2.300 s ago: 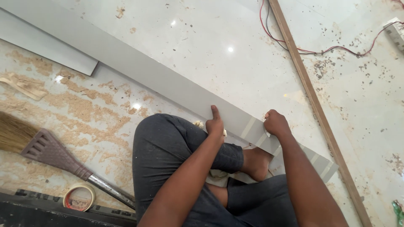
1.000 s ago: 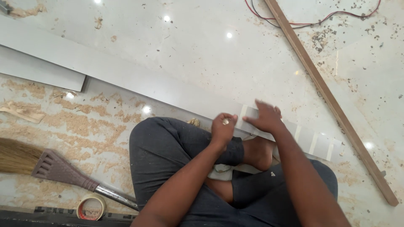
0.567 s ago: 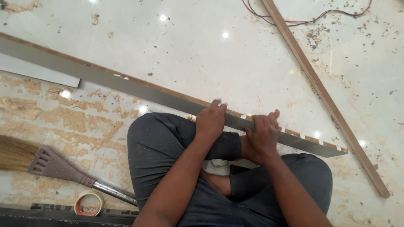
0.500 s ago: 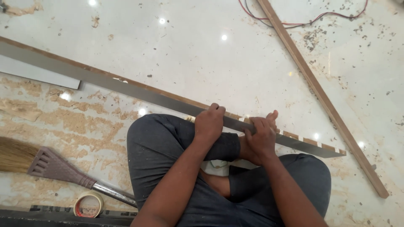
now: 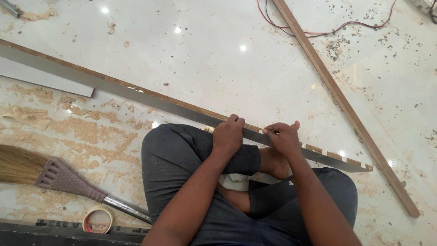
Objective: The person applies protective or masking tape strips to the edges of a long white wooden board.
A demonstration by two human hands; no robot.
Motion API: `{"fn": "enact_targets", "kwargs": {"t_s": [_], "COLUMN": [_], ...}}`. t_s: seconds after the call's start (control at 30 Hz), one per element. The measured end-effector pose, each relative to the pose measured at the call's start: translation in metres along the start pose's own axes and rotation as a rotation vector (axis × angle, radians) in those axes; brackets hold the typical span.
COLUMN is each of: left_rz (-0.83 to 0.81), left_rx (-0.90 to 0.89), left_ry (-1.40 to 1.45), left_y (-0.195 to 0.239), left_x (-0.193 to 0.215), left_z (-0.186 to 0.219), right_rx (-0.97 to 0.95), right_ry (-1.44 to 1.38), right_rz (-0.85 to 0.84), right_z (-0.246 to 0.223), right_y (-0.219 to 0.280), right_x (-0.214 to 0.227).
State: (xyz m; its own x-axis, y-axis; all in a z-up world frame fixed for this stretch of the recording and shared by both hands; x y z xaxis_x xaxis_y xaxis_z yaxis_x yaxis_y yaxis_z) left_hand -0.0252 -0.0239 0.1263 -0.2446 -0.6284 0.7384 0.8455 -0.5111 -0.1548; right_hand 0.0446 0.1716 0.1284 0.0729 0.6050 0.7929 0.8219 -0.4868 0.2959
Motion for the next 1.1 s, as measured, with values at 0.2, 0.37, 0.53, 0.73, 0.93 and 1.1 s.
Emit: {"fn": "enact_targets", "kwargs": {"t_s": [0.2,0.37,0.53,0.73,0.93,1.1], "left_rz": [-0.003,-0.013,-0.002,0.009,0.071,-0.221], "left_rx": [0.002,0.005,0.012,-0.013,-0.06,0.054], "left_ry": [0.041,0.024,0.035,0.044,0.051,0.008], "left_y": [-0.003,-0.005,-0.006,-0.013,-0.034,-0.063], "left_x": [0.001,-0.004,-0.006,-0.011,-0.02,-0.044], "left_z": [0.0,-0.003,-0.003,-0.007,-0.014,-0.034], "right_rx": [0.118,0.251,0.398,0.444,0.508,0.394], "right_ry": [0.109,0.184,0.271,0.418,0.402,0.239], "right_rz": [0.046,0.098,0.163,0.205,0.121,-0.065], "right_z": [-0.023,-0.008,-0.013,-0.006,-0.005,0.033], "right_y": [0.0,-0.013,-0.001,0.033,0.072,0.076], "right_x": [0.001,-0.015,-0.019,-0.029,-0.046,-0.06]}}
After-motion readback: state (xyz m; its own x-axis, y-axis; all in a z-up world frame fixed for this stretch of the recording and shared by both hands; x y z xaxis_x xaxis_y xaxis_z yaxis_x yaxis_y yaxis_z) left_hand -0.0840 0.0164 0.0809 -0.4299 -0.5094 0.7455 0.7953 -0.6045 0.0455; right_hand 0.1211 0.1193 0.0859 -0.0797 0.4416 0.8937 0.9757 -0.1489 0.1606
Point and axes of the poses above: each hand's wrist, its own y-axis away from the middle knuckle, its own x-axis out of the back of the hand, z = x × y, the point moved 7 cm from there along -y, towards the middle knuckle, and after that the axes turned 5 degrees about -x, right-handed, at the moved point
